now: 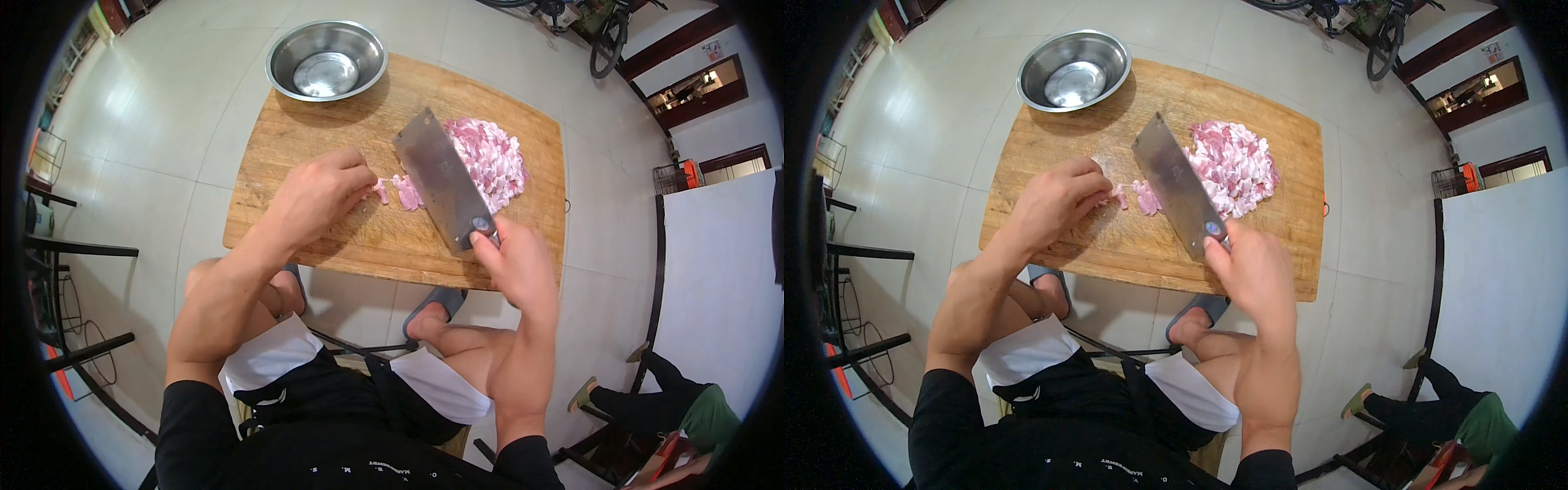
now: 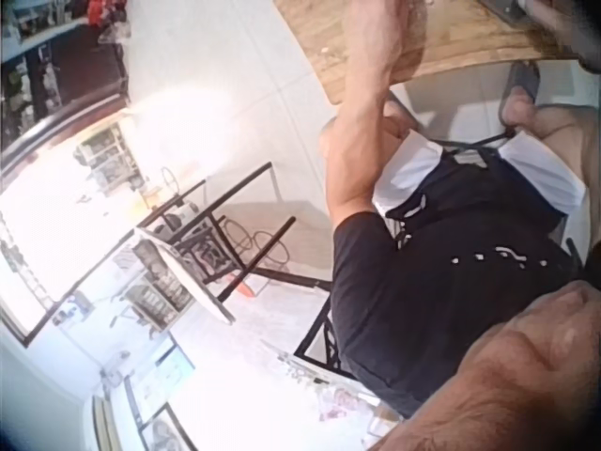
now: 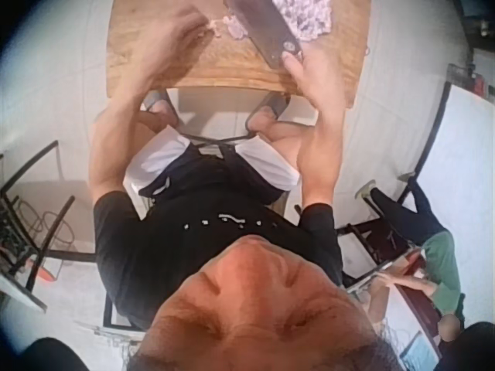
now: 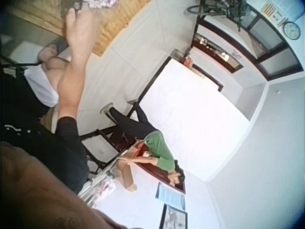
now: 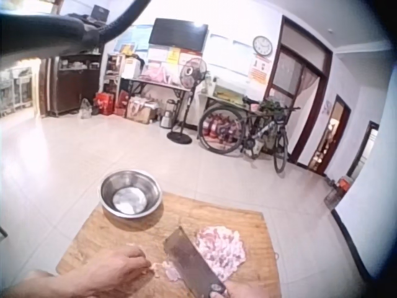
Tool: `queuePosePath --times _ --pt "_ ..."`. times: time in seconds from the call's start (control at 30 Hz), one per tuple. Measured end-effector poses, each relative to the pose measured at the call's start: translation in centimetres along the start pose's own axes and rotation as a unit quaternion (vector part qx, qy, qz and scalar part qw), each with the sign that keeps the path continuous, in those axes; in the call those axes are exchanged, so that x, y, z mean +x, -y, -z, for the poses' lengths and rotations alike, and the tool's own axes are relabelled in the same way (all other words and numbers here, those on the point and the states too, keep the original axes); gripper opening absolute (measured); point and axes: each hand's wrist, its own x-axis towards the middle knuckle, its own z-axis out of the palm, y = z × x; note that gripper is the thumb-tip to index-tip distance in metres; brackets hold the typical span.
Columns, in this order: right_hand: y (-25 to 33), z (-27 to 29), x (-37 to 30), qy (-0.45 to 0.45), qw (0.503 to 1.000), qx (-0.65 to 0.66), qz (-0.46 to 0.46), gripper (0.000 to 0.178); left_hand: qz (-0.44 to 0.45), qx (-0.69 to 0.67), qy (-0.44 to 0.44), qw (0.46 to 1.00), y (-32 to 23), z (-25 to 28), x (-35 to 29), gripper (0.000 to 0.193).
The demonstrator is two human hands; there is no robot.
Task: The person is sitting on the floor and using a cleaver to chop a piece of raw meat into small pieces on a wooden cutting board. The chopped meat accumulates on the board throughout the clip.
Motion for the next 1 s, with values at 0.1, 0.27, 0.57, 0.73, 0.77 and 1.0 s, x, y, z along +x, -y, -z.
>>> queuePosePath --times 0.1,0.27,0.57,0.73,0.77,1.0 --pt "1.2 -0.9 -1.6 -0.026 0.996 -0.062 0.053 0.030 -0.064 0.045 0.006 0.997 0.1 -0.4 -0.2 0.012" --pt "3.2 -1.5 -3.3 -0.008 0.998 -0.058 0.036 0.028 -0.075 0.092 0.007 0.993 0.2 -2.2 -0.5 0.015" --pt "4.1 -1.6 -4.3 0.022 0.995 -0.085 0.053 0.026 -0.063 0.078 0.012 0.995 -0.1 -2.2 -0.4 0.013" --pt "4.8 -2.0 -4.0 0.021 0.994 -0.075 0.073 0.022 -0.058 0.071 0.014 0.996 -0.2 -2.3 0.0 0.011" --pt "4.4 -2.4 -4.0 0.001 0.993 -0.064 0.096 0.021 -0.059 0.070 0.016 0.996 -0.1 -2.3 0.2 0.011" --pt "6.8 -3.5 0.3 0.037 0.991 -0.112 0.064 0.026 -0.067 0.073 0.020 0.995 0.2 -2.1 -0.2 0.007"
